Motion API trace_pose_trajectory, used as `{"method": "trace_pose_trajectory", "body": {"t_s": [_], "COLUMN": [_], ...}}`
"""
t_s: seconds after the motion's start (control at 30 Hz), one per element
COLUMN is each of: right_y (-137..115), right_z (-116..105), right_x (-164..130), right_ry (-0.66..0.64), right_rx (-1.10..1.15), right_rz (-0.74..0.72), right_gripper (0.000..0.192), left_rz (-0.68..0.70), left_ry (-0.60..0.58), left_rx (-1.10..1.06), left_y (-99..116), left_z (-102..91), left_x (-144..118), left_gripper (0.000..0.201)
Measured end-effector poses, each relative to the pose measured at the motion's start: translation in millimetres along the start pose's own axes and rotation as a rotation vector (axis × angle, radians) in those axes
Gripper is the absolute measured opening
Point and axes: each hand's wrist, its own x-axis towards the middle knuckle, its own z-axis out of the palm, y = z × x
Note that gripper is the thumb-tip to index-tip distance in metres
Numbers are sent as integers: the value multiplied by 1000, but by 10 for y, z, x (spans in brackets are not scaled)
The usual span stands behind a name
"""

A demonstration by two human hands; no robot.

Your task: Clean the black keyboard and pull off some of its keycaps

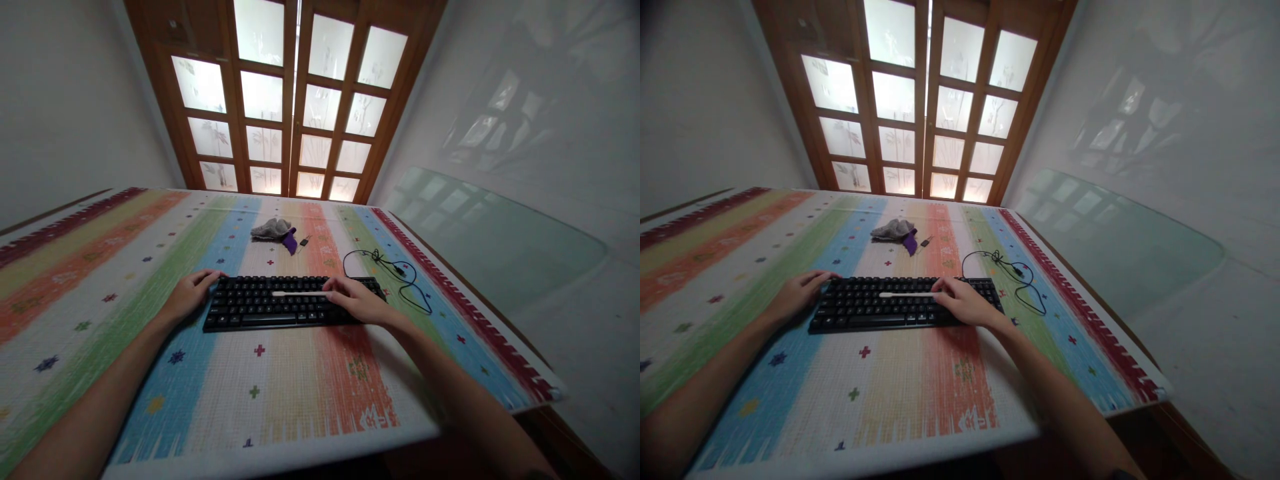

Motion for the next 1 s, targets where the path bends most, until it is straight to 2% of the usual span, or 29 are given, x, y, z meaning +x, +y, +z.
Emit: {"method": "trace_pose_trajectory", "body": {"t_s": [0.13,0.2,0.47,0.73,1.0], "right_y": [-274,-376,-535,-598,-583], "right_z": [289,419,811,976,1003], "right_x": [359,529,986,1132,1155], "right_ry": [-24,4,53,92,90], "right_rx": [-38,-81,-210,-294,-342], "right_rz": [-28,-47,-61,-54,-82], "right_gripper": [10,7,6,15,15], "left_rz": [-20,-34,9,16,23], "left_ry": [-12,-27,-50,-56,-39], "left_rx": [-19,-38,-127,-138,-130], "left_y": [-15,-18,-100,-175,-154], "left_z": [-6,-11,-6,9,9], "left_x": [16,18,40,67,67], "left_gripper": [63,68,73,81,76]}}
